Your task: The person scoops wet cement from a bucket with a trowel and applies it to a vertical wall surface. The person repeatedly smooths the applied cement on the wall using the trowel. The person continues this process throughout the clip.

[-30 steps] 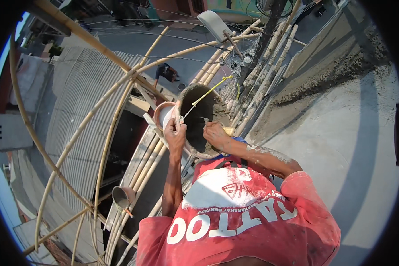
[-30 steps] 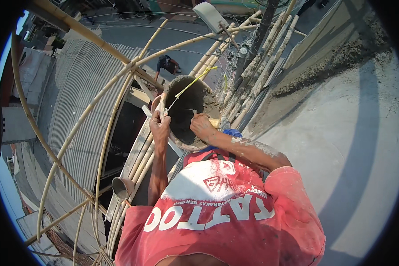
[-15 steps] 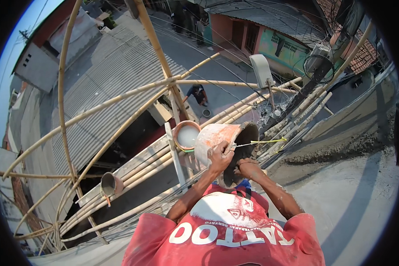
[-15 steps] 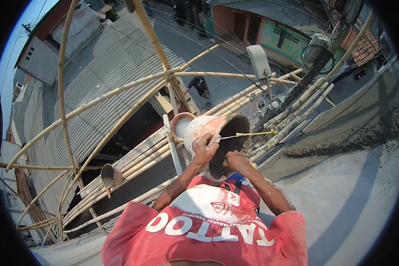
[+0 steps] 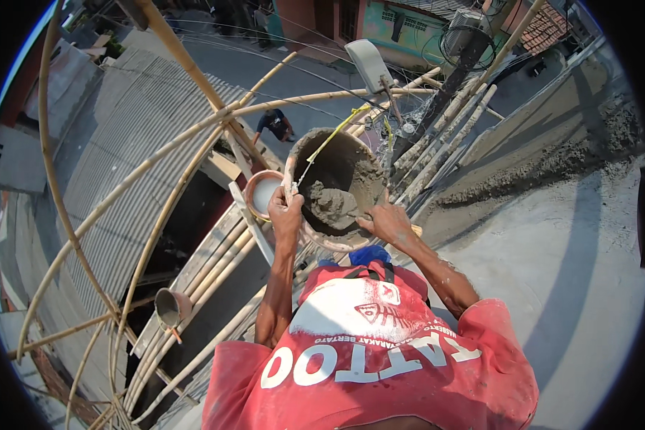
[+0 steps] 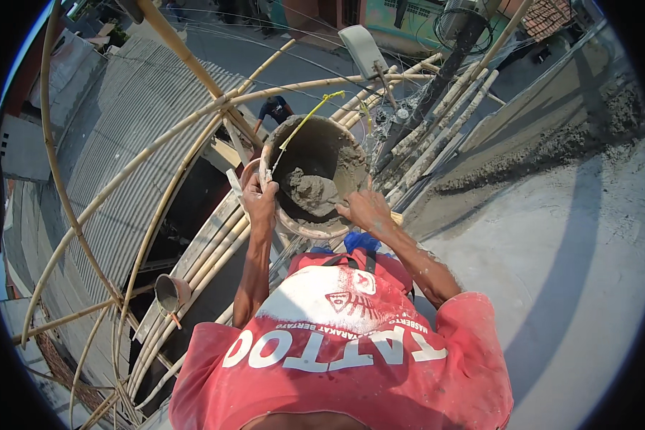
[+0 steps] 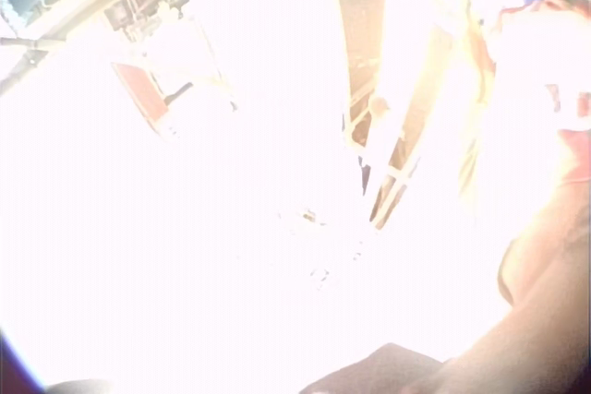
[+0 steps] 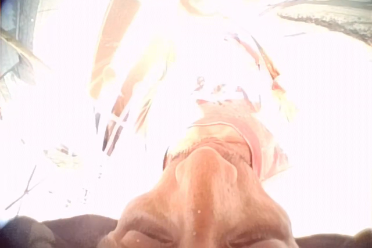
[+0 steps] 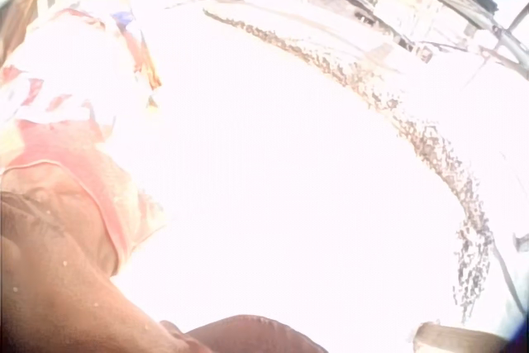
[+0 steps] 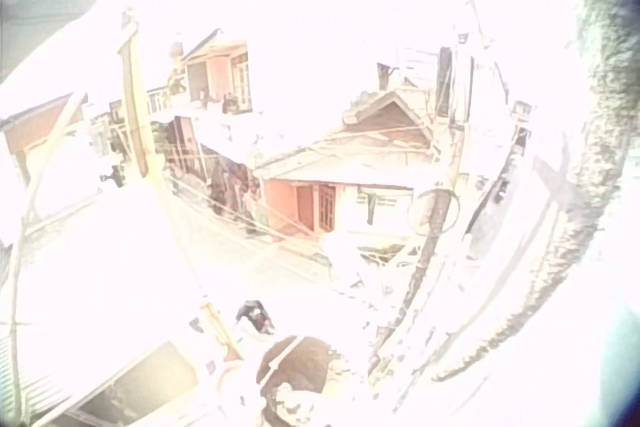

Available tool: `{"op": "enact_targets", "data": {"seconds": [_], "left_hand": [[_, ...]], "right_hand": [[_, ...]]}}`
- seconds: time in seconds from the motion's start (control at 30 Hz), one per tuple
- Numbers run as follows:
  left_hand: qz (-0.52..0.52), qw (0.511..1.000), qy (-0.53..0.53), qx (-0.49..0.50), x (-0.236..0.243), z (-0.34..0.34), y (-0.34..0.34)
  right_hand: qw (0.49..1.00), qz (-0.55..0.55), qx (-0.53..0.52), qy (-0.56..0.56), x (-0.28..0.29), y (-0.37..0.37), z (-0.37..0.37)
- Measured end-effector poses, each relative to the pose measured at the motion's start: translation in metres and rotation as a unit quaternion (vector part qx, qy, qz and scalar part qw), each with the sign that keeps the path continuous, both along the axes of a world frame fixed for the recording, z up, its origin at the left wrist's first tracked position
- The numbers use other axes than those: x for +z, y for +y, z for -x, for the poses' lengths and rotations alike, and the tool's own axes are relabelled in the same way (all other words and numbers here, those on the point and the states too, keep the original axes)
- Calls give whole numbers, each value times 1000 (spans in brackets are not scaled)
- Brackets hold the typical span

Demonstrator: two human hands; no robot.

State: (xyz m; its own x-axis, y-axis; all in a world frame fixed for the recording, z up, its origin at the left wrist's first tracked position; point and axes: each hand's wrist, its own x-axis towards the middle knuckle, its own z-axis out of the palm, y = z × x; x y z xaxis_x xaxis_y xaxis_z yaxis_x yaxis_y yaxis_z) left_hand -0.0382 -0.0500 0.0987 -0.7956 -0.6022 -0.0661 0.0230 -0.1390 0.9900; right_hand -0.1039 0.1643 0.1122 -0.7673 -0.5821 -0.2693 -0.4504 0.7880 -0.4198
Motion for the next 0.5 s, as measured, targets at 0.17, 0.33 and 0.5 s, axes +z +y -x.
{"op": "enact_targets", "data": {"seconds": [0.17, 0.33, 0.5], "left_hand": [[13, 1000, 9, -11, -8, 8, -2], [15, 1000, 7, -21, -7, 23, 5], [427, 890, 105, 120, 34, -10, 33]], "right_hand": [[999, -7, -22, 28, 1, 17, 4], [1000, 9, -30, 0, 23, 45, 25], [996, 3, 3, 92, 109, 62, 68]]}}
